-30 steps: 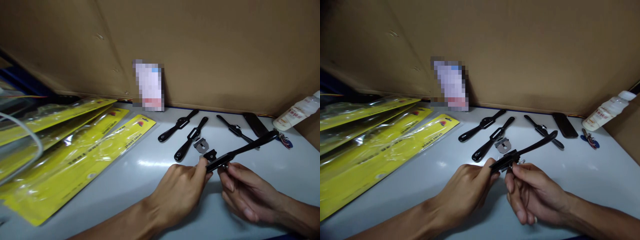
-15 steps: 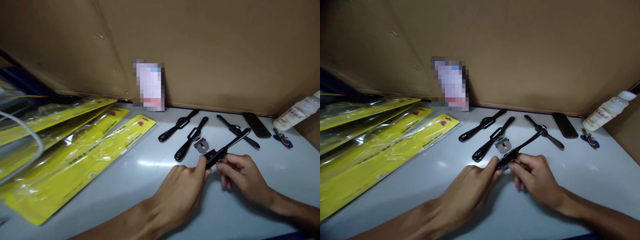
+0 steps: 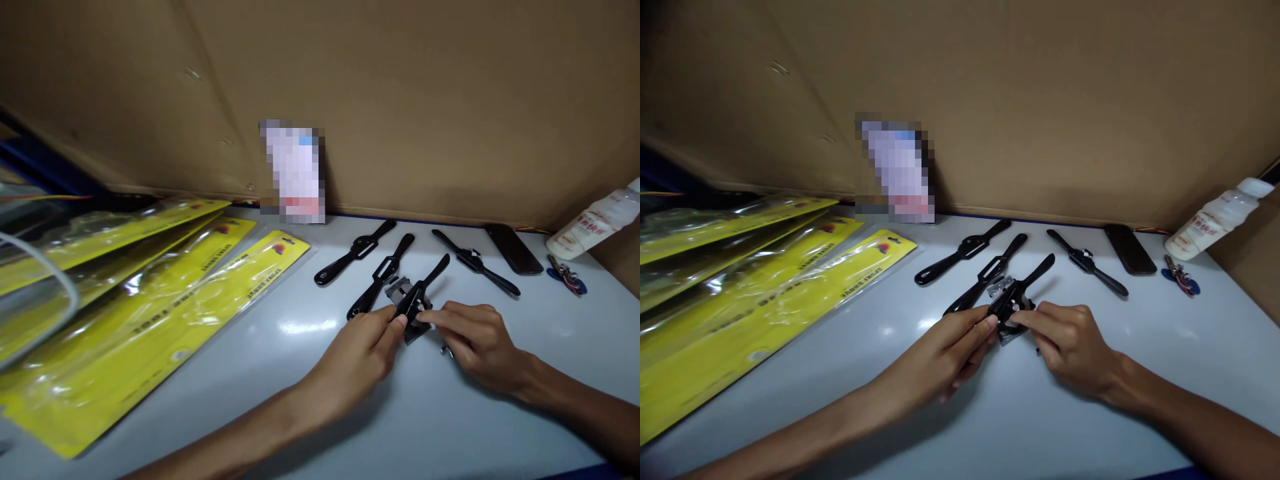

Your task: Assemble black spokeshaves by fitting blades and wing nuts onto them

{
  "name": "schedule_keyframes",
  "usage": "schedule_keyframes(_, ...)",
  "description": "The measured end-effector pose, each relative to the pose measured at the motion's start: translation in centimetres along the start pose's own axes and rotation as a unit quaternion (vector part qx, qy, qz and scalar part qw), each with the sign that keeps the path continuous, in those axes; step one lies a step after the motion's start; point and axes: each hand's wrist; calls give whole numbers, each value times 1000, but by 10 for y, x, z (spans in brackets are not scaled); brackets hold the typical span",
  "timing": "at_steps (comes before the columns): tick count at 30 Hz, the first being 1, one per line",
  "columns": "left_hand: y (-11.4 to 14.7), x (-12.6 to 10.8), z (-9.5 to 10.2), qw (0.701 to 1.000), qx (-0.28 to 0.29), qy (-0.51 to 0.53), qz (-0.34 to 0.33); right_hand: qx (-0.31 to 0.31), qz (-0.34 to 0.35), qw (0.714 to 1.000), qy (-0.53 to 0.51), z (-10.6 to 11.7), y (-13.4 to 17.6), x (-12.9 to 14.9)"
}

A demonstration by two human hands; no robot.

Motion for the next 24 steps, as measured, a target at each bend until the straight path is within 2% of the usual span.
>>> schedule_keyframes(3, -1, 1, 0, 998, 27, 14, 48, -16, -58, 998, -4, -1, 1, -1)
schedule_keyframes(5, -2, 2, 0, 998, 33, 23, 54, -20, -81, 997, -4, -1, 0, -2)
schedule_keyframes(10, -2, 3, -1, 997, 32, 42, 48, 17, -7, 1000, 12, 0, -1, 0)
schedule_keyframes(17, -1, 0, 1, 998, 32, 38, 49, -1, -56, 998, 7, 1, -3, -2)
schedule_keyframes(22, -2, 0, 1, 998, 31, 38, 46, 45, 12, 999, 8, 3, -3, -2)
schedule_keyframes(24, -2, 1, 1, 998, 33, 41, 46, 37, 5, 999, 12, 2, -3, -2)
Point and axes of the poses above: each hand's wrist, its own y-axis away from the middle knuckle, its own z-axis out of the back of the hand, x = y × z, and after that the axes turned 8 degrees about -y, right-handed
